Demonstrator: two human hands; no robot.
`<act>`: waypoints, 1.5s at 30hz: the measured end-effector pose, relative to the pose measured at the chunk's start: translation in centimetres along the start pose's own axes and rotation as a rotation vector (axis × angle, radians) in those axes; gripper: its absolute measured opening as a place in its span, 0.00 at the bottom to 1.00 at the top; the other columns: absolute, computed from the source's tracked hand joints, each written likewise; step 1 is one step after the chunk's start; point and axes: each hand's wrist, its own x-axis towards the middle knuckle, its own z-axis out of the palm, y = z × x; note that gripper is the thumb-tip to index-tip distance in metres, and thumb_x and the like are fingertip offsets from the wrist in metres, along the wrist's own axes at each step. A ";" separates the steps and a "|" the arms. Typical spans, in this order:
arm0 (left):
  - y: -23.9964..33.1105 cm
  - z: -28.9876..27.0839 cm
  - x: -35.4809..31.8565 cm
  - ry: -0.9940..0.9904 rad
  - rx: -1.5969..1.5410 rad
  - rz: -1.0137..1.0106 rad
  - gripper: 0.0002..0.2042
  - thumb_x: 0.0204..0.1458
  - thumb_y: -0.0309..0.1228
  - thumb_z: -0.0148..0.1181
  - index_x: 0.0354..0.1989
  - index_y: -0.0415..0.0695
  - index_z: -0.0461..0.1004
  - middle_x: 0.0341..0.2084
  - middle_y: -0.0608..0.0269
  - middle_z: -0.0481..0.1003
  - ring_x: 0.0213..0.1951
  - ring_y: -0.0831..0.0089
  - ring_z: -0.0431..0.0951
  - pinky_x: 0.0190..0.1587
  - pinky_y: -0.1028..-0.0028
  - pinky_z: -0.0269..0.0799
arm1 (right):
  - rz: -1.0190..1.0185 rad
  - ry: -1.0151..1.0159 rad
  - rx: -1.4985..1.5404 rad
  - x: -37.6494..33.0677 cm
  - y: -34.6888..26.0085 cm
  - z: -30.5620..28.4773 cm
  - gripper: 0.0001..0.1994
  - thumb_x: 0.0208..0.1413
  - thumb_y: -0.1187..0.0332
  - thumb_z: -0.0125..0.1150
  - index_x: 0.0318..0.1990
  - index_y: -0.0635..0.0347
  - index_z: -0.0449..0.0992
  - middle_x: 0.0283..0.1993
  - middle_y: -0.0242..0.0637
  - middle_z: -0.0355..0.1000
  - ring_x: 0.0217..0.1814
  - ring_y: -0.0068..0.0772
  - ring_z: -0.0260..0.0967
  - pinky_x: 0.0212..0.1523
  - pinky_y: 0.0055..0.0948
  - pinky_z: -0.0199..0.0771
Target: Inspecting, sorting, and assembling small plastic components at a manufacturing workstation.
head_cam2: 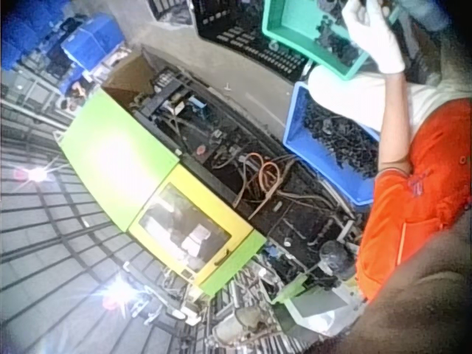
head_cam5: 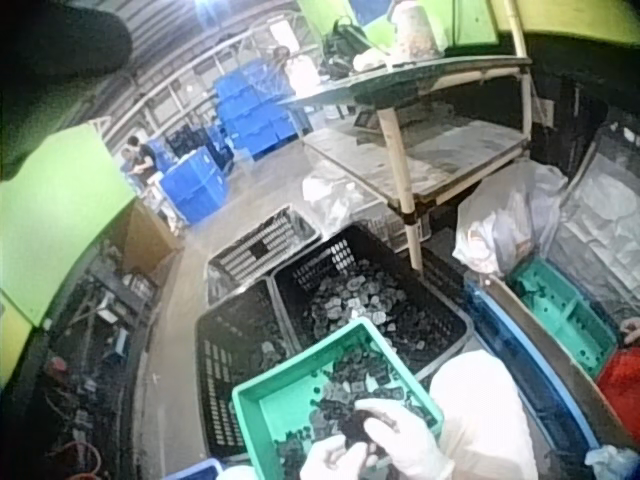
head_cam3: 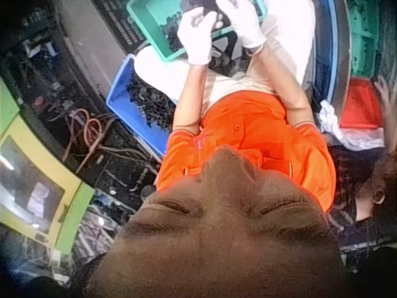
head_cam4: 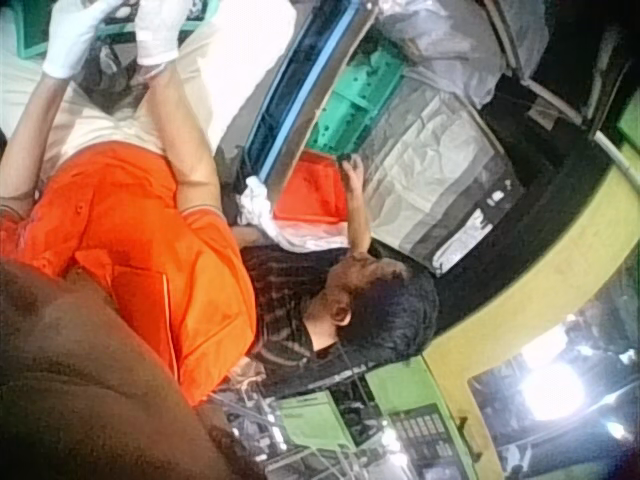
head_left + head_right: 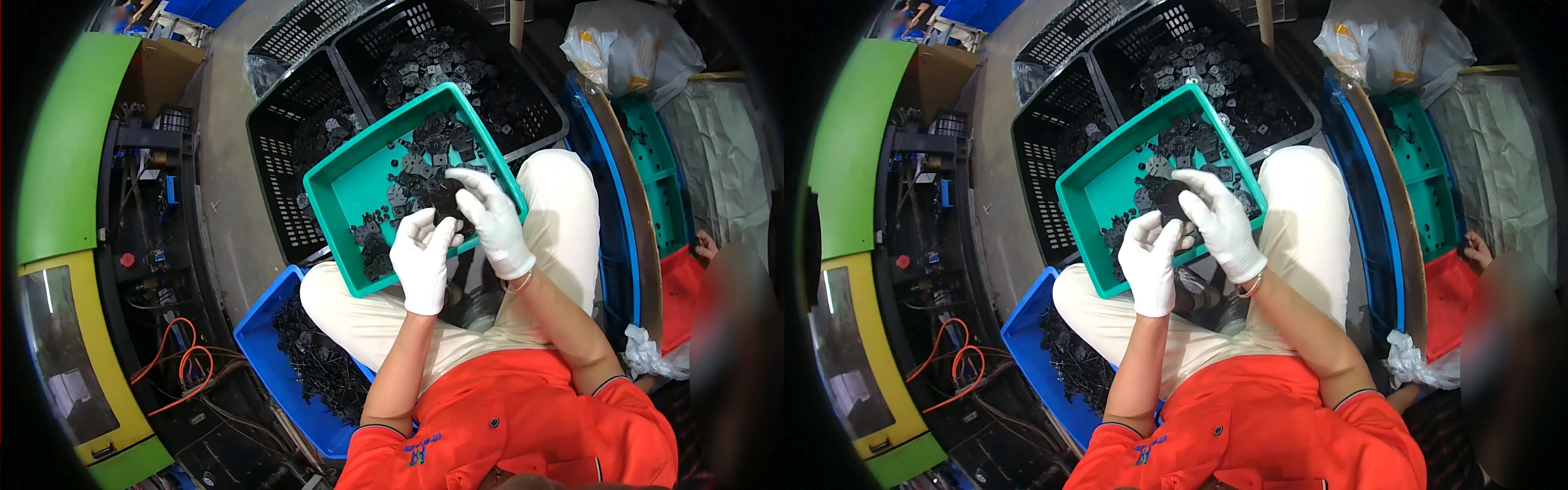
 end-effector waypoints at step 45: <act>-6.0 24.8 -9.1 -0.767 0.032 -0.176 0.10 0.52 0.23 0.61 0.40 0.33 0.68 0.26 0.59 0.76 0.27 0.77 0.77 0.30 0.79 0.74 | -0.324 0.725 0.128 -9.7 -10.4 -23.7 0.07 0.53 0.69 0.61 0.32 0.61 0.72 0.30 0.24 0.68 0.30 0.12 0.61 0.32 0.14 0.64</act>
